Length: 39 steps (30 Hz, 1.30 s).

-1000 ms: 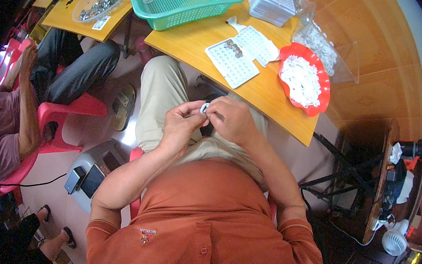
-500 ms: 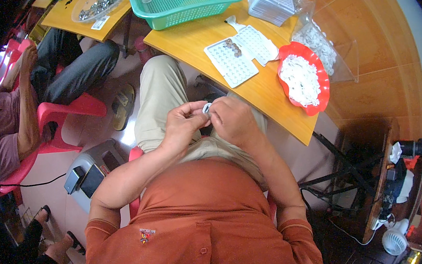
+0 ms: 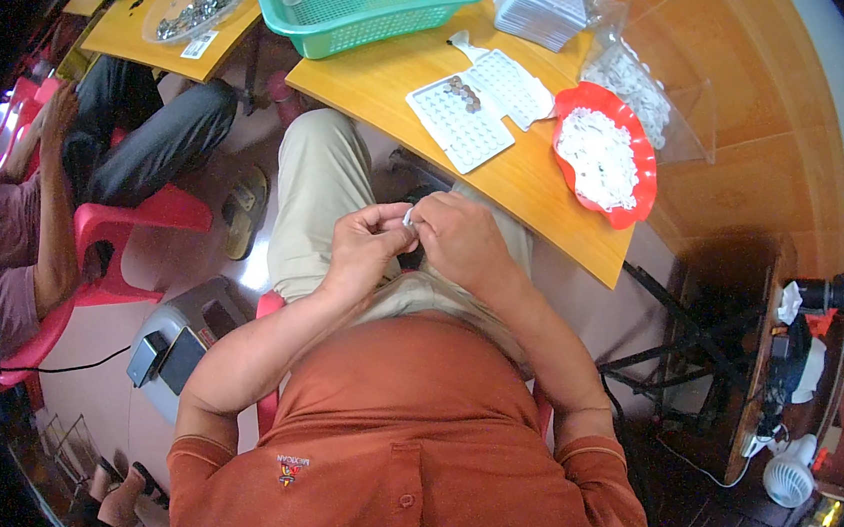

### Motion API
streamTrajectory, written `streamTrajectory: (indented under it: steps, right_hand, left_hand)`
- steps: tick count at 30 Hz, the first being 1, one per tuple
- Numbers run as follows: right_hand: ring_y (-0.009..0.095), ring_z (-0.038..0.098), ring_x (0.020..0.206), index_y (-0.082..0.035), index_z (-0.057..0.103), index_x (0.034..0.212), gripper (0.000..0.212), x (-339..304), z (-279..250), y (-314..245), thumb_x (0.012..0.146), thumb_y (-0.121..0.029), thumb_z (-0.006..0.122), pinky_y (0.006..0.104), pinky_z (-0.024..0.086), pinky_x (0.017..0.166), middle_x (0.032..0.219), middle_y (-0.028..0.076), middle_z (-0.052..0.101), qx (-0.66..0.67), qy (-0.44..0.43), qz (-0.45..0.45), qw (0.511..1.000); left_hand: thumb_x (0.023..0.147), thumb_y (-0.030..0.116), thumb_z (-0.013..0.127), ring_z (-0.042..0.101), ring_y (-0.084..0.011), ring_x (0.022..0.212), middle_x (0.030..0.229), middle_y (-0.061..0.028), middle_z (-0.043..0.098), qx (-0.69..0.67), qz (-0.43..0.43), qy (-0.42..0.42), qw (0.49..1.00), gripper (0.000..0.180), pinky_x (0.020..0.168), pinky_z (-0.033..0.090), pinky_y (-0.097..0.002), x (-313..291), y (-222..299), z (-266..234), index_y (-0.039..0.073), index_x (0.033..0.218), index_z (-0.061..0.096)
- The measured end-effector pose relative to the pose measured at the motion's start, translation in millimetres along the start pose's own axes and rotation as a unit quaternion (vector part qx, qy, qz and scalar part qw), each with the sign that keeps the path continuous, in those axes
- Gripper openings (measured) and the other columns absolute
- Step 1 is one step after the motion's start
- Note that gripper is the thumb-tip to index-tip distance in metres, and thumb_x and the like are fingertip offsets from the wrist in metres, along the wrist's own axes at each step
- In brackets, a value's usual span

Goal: Assembling small white plastic components by hand at a workbench.

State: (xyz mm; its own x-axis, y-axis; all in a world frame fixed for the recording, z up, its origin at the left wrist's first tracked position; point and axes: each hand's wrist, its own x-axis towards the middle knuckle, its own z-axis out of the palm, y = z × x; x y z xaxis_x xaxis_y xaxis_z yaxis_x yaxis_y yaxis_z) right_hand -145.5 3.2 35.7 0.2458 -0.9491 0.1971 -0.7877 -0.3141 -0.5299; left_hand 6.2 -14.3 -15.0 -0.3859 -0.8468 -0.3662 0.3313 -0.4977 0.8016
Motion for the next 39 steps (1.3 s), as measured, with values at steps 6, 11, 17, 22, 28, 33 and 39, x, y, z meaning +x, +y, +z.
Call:
streamTrajectory:
  steps: [6, 11, 17, 22, 28, 33, 39]
  right_hand:
    - [0.032, 0.063, 0.072, -0.002, 0.060, 0.083, 0.010, -4, 1, 1, 0.074, -0.001, 0.066, 0.0396, 0.050, 0.063, 0.077, 0.014, 0.062, -0.036, 0.010, -0.002, 0.999]
    - [0.032, 0.061, 0.074, -0.003, 0.057, 0.084, 0.010, -8, 0, -4, 0.076, -0.002, 0.064, 0.0412, 0.049, 0.063, 0.078, 0.014, 0.060, -0.105, 0.017, -0.060, 0.993]
    - [0.032, 0.058, 0.078, -0.005, 0.051, 0.082, 0.009, -10, 3, -8, 0.079, -0.011, 0.057, 0.0436, 0.050, 0.065, 0.080, 0.012, 0.057, -0.191, 0.007, -0.087, 0.978]
    - [0.035, 0.061, 0.079, -0.002, 0.054, 0.084, 0.008, -4, -1, 4, 0.079, -0.005, 0.060, 0.0448, 0.049, 0.066, 0.080, 0.016, 0.061, -0.011, -0.016, -0.008, 1.000]
    - [0.037, 0.062, 0.076, -0.001, 0.056, 0.081, 0.009, -5, 1, 5, 0.077, -0.003, 0.064, 0.0459, 0.048, 0.065, 0.077, 0.018, 0.062, 0.054, -0.008, 0.044, 0.998]
    - [0.038, 0.062, 0.075, -0.001, 0.055, 0.081, 0.008, -7, 5, 4, 0.078, -0.003, 0.063, 0.0465, 0.048, 0.065, 0.077, 0.018, 0.062, 0.018, 0.013, 0.032, 0.999]
    - [0.037, 0.061, 0.075, -0.002, 0.054, 0.082, 0.008, -6, 3, 8, 0.080, -0.004, 0.060, 0.0468, 0.048, 0.064, 0.078, 0.017, 0.062, -0.004, 0.000, 0.002, 1.000]
  left_hand:
    - [0.080, -0.004, 0.062, 0.060, -0.0087, 0.070, 0.083, -0.0056, 0.066, 0.007, 0.000, -0.010, 1.000, 0.030, 0.063, 0.049, -0.0216, 0, -3, 0, -0.008, 0.109, 0.063]
    - [0.079, -0.004, 0.062, 0.060, -0.0086, 0.071, 0.083, -0.0058, 0.066, 0.017, 0.008, -0.003, 1.000, 0.030, 0.065, 0.050, -0.0212, 0, -3, 2, -0.008, 0.109, 0.063]
    - [0.079, -0.005, 0.062, 0.061, -0.0087, 0.071, 0.083, -0.0059, 0.067, 0.022, 0.015, -0.001, 1.000, 0.029, 0.064, 0.050, -0.0211, 2, -3, 2, -0.008, 0.108, 0.063]
    - [0.080, -0.005, 0.063, 0.060, -0.0085, 0.068, 0.082, -0.0064, 0.067, 0.014, -0.002, -0.006, 1.000, 0.029, 0.060, 0.048, -0.0213, 1, -2, 1, -0.008, 0.109, 0.062]
    - [0.080, -0.004, 0.064, 0.060, -0.0084, 0.067, 0.082, -0.0067, 0.067, 0.010, -0.014, -0.005, 1.000, 0.031, 0.058, 0.048, -0.0215, -2, 2, 2, -0.008, 0.110, 0.061]
    - [0.080, -0.002, 0.064, 0.060, -0.0086, 0.068, 0.082, -0.0061, 0.066, 0.032, 0.006, 0.004, 0.999, 0.031, 0.059, 0.048, -0.0218, 3, -5, 0, -0.009, 0.110, 0.062]
    - [0.080, -0.001, 0.064, 0.060, -0.0087, 0.070, 0.083, -0.0059, 0.066, 0.042, 0.014, -0.003, 0.999, 0.032, 0.062, 0.049, -0.0219, 5, -6, -2, -0.009, 0.111, 0.062]
